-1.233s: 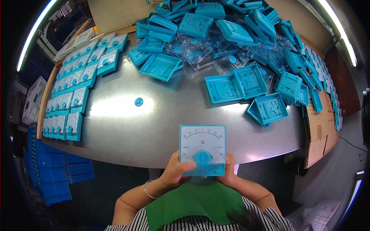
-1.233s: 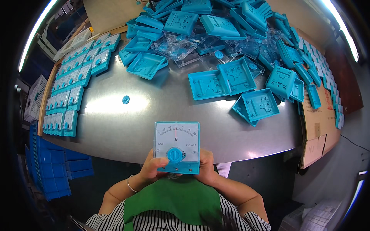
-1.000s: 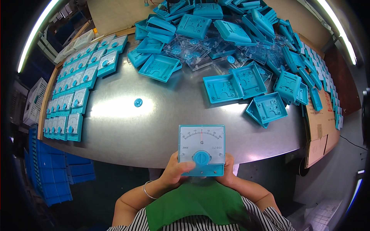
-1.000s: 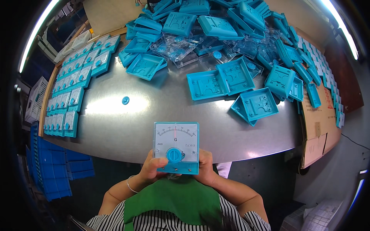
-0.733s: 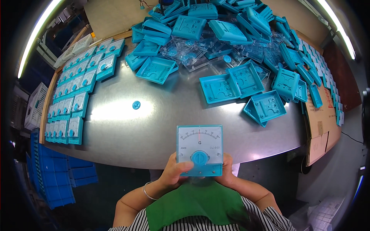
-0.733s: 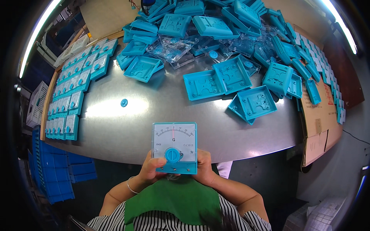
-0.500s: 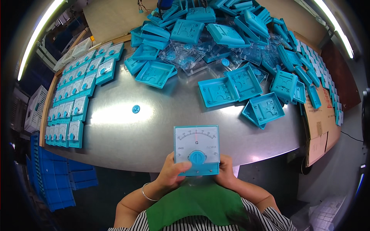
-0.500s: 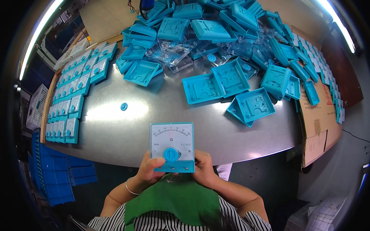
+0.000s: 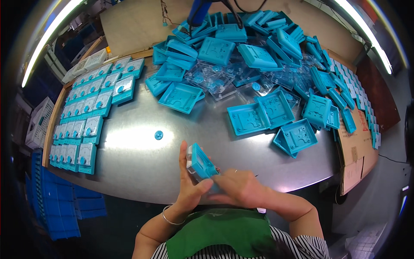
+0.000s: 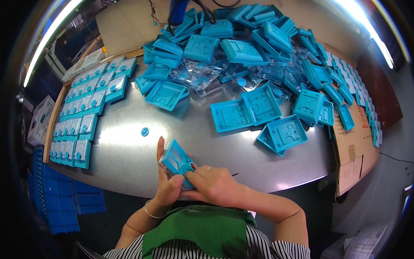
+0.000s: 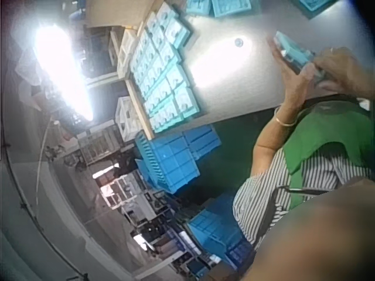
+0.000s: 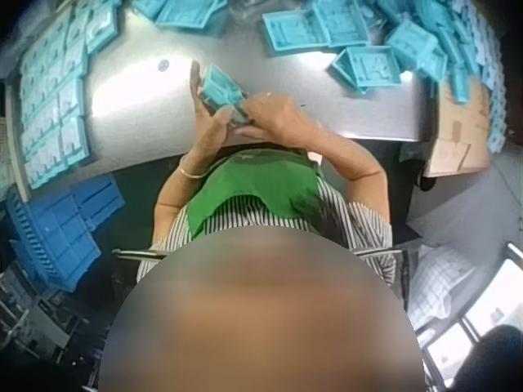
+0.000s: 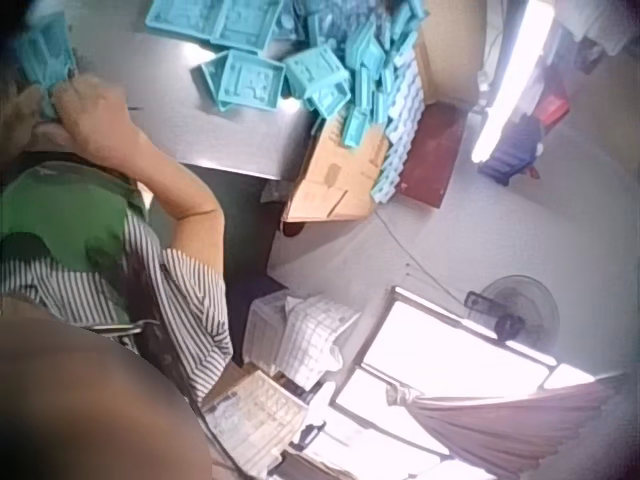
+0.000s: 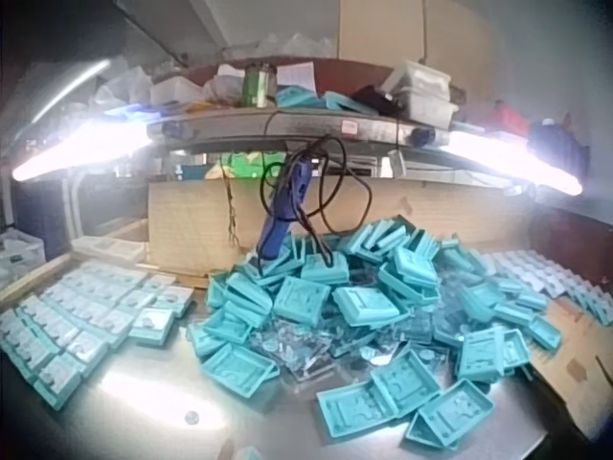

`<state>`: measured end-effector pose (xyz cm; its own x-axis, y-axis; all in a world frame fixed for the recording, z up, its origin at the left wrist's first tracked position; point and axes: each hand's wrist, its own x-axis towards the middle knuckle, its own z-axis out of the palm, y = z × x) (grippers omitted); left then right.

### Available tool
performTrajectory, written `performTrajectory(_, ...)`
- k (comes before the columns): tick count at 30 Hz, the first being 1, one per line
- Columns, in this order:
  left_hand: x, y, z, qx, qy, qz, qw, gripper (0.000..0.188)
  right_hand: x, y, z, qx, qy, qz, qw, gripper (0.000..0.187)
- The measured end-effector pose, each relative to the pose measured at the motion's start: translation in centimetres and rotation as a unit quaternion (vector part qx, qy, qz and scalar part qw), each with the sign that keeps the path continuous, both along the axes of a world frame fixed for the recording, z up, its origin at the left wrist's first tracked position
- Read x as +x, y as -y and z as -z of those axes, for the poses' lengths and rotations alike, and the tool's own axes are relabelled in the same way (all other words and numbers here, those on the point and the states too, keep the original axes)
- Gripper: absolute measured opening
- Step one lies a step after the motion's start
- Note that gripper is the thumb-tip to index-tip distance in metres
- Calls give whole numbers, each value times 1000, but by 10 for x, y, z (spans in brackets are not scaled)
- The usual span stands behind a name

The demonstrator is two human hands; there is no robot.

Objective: Assembling analog galvanometer components by fitting clear plastic covers and adjustment knobs onto meter cases.

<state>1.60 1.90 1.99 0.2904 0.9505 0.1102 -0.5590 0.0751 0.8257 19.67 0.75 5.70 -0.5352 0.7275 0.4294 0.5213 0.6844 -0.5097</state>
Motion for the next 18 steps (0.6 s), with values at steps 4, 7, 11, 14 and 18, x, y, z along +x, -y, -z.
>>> performTrajectory(4, -29, 3, 9, -49, 16, -1, 999, 112, 31, -30, 12, -73, -39, 161, 984, 33)
performTrajectory(7, -28, 9, 7, -58, 5, 25, 998, 113, 56, -60, 38, 41, 27, 255, 966, 26)
performTrajectory(11, -23, 11, 7, -38, 3, 49, 998, 114, 51, -48, 21, 75, 116, 208, 968, 21)
performTrajectory(14, -31, 9, 7, -28, -3, 42, 999, 113, 36, -22, -37, -104, -97, 162, 976, 17)
performTrajectory(18, -18, 13, 1, -5, -19, 75, 997, 111, 66, -57, -33, -257, -20, 108, 960, 24)
